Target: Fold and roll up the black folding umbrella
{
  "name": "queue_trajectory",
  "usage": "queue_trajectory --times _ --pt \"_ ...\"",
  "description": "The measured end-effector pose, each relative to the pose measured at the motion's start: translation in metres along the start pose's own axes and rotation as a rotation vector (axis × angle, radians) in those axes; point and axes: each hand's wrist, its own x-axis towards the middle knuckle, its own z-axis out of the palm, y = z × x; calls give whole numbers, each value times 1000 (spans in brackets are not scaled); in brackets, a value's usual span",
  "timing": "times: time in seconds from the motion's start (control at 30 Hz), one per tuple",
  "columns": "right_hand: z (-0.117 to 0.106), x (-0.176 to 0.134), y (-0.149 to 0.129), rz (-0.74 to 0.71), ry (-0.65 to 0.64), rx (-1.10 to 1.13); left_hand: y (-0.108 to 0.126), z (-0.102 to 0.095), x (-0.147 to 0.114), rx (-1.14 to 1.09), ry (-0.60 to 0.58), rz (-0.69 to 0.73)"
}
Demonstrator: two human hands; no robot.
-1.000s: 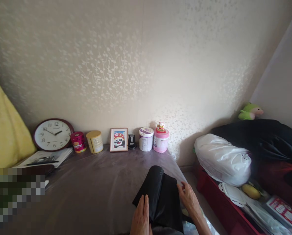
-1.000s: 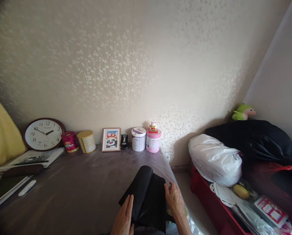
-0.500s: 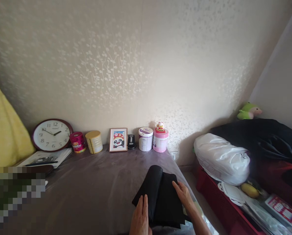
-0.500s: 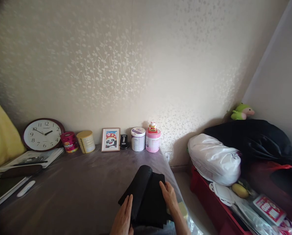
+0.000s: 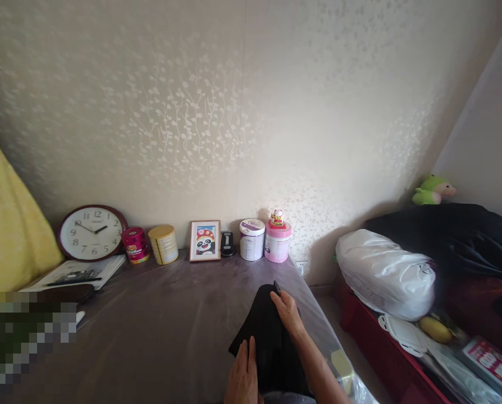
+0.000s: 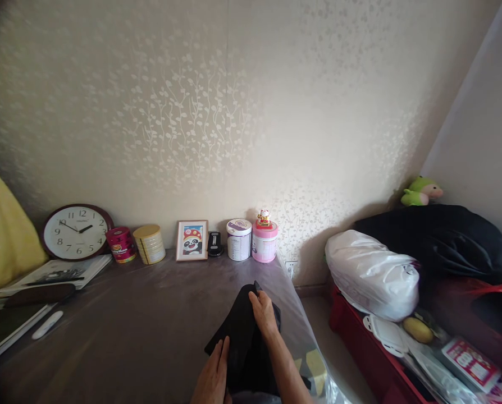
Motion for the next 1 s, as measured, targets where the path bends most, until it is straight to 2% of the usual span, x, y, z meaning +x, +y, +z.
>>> queue_trajectory --times 0.23,0.43,0.57,0.7,0.87,0.93,1.0 --pt "22 11 7 71 -24 -156 0 -2 0 -5 -4 1" --pt "30 13 4 50 -97 -237 -4 -2 -1 21 -26 -8" --pt "32 8 -3 33 -205 -222 -16 4 -6 -5 15 -19" --pt "30 1 -12 -34 -319 -217 -22 2 -13 20 127 -58" --pt "26 -8 -21 -151 -350 -305 -6 -10 -8 -25 215 121" --pt "25 -12 -22 -192 -356 -328 0 -10 -1 -44 185 181" --pt "24 -18 -21 -247 -352 -356 2 -7 4 -44 131 182"
